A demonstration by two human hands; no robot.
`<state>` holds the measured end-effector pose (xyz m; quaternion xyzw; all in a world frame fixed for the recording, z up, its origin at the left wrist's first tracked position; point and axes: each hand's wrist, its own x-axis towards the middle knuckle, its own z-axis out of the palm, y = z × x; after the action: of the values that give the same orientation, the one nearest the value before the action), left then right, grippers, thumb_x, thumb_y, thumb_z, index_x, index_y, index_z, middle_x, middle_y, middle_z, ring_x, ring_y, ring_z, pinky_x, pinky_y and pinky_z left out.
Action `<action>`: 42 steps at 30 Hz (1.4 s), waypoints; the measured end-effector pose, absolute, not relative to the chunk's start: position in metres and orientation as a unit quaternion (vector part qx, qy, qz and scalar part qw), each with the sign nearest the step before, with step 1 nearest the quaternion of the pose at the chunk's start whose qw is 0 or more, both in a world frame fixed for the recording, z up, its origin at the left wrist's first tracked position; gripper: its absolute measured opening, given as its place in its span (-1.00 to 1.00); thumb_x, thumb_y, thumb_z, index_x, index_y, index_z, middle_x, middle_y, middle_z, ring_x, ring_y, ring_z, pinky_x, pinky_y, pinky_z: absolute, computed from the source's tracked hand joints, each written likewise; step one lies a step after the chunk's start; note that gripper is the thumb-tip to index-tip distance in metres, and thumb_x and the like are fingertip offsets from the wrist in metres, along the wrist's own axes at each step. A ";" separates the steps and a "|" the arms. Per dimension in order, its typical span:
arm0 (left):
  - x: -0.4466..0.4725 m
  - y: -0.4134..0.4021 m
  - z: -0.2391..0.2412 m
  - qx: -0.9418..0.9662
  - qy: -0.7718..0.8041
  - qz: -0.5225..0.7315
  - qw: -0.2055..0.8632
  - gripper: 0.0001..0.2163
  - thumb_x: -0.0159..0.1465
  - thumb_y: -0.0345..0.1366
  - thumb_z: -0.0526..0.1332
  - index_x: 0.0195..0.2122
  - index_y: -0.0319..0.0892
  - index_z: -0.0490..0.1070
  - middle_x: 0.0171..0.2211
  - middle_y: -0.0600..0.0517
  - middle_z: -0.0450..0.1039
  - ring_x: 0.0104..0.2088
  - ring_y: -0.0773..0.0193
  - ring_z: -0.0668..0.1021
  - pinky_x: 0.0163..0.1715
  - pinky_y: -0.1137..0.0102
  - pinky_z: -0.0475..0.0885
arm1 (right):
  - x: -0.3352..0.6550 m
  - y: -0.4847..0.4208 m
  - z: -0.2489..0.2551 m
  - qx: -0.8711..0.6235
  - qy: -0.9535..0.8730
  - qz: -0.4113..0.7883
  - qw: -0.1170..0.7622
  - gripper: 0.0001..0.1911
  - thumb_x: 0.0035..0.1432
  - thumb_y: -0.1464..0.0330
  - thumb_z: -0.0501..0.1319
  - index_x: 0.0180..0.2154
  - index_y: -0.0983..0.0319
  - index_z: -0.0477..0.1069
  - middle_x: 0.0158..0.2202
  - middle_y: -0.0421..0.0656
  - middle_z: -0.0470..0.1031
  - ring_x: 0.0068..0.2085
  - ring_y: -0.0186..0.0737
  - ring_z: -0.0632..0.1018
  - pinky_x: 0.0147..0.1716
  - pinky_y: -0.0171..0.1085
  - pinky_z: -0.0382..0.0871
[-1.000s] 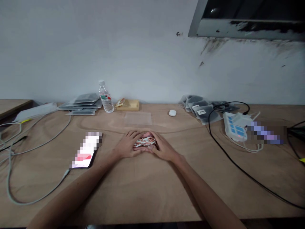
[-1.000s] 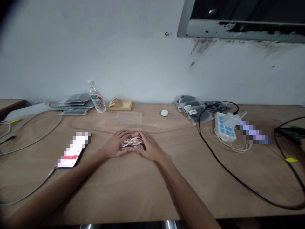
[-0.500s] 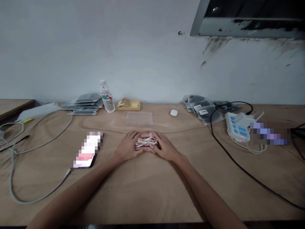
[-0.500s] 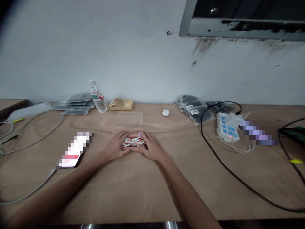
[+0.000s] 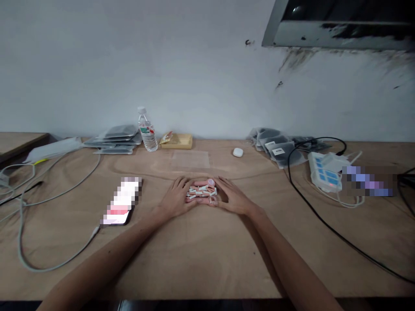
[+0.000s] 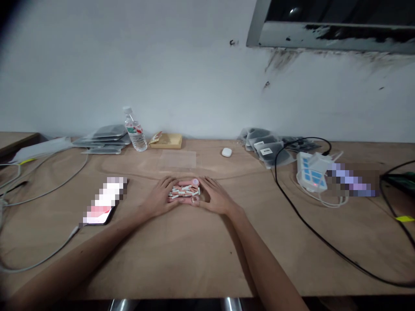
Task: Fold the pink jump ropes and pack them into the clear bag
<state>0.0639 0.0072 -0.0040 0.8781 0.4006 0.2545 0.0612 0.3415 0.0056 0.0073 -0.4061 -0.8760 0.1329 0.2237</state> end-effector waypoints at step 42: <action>0.035 0.041 0.023 0.854 0.489 0.177 0.011 -0.42 0.42 0.01 0.05 0.35 -0.24 0.16 0.34 -0.26 0.22 0.40 -0.17 0.14 0.35 -0.20 -0.05 | 0.356 0.001 0.022 -0.380 -0.878 0.138 0.257 -0.42 0.21 0.12 0.31 0.25 -0.05 0.35 0.22 -0.10 0.46 0.18 0.12 0.49 0.16 0.09 0.37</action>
<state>0.0352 0.0414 0.0225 0.8543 0.4888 0.1765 0.0106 0.3563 0.0009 0.0225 -0.3804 -0.8775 0.1380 0.2574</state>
